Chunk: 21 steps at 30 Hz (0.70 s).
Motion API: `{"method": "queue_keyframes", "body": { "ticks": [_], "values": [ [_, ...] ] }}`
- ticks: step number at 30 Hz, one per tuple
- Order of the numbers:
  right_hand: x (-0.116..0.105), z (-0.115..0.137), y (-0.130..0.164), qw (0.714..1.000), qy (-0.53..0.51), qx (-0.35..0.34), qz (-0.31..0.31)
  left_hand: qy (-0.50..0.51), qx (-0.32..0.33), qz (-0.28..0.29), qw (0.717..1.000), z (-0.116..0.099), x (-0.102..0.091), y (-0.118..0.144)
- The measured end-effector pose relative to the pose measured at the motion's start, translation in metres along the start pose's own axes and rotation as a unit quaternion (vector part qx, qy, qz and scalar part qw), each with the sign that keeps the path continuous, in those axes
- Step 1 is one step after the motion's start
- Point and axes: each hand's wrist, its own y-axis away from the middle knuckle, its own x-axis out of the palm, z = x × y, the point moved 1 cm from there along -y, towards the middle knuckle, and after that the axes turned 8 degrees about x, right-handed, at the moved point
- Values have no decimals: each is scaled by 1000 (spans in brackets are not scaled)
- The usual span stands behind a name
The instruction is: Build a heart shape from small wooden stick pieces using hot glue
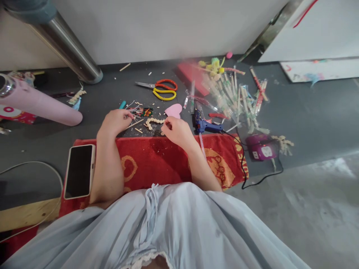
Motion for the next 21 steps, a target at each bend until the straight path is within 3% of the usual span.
{"method": "queue_keyframes", "body": {
  "ticks": [5, 13, 21],
  "values": [
    [1, 1, -1, 1000, 7, -4, 12, 10, 23, -47, 999, 7, 7, -4],
    [3, -1, -2, 1000, -1, -16, 20, 8, 9, -19, 1000, 0, 7, -5],
    [5, -3, -4, 999, 0, -24, 23, 1, 1, -44, 999, -7, 12, -6]
  ]
}}
